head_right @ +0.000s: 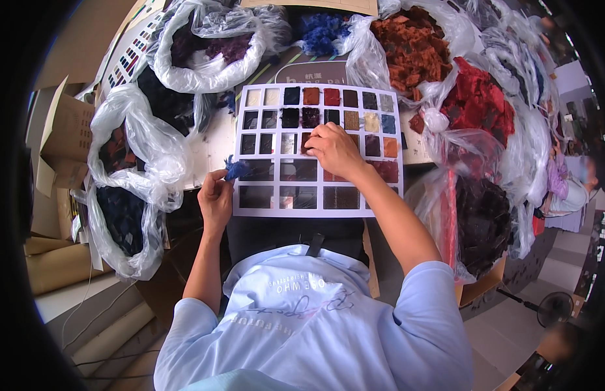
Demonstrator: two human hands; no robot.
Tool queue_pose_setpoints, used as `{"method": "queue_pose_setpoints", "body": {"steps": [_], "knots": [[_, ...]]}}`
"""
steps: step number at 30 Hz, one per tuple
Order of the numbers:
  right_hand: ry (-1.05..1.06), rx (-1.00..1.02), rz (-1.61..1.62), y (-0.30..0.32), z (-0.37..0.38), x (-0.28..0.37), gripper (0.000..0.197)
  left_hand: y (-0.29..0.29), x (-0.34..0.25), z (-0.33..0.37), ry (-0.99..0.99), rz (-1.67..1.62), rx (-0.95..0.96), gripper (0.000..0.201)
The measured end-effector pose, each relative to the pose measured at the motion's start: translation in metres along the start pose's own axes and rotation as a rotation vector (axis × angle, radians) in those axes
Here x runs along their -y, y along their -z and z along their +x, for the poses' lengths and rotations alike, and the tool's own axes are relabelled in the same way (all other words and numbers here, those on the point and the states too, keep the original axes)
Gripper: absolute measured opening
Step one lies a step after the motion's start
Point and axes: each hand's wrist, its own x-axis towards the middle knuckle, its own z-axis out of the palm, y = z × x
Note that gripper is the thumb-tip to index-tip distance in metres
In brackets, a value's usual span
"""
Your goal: The person is sorting various colored fabric samples and placing them into a specific sample chart/folder.
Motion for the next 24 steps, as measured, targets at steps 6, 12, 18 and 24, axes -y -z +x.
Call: {"method": "queue_pose_setpoints", "body": {"steps": [6,12,18,24], "knots": [[-0.025,-0.001,-0.102,-0.013,0.009,-0.004,0.007,-0.001,-0.012,0.005,0.169,-0.153,-0.020,0.011],[0.026,-0.049,0.198,-0.032,0.044,0.100,0.023,0.044,0.009,-0.011,0.515,-0.876,-0.097,0.018],[-0.169,0.341,0.699,-0.147,0.062,0.177,0.032,0.092,0.016,-0.060,0.484,-0.969,-0.205,0.018],[0.058,0.528,0.569,-0.196,0.072,0.215,0.012,0.140,0.022,-0.117,0.496,-1.051,-0.242,0.043]]}}
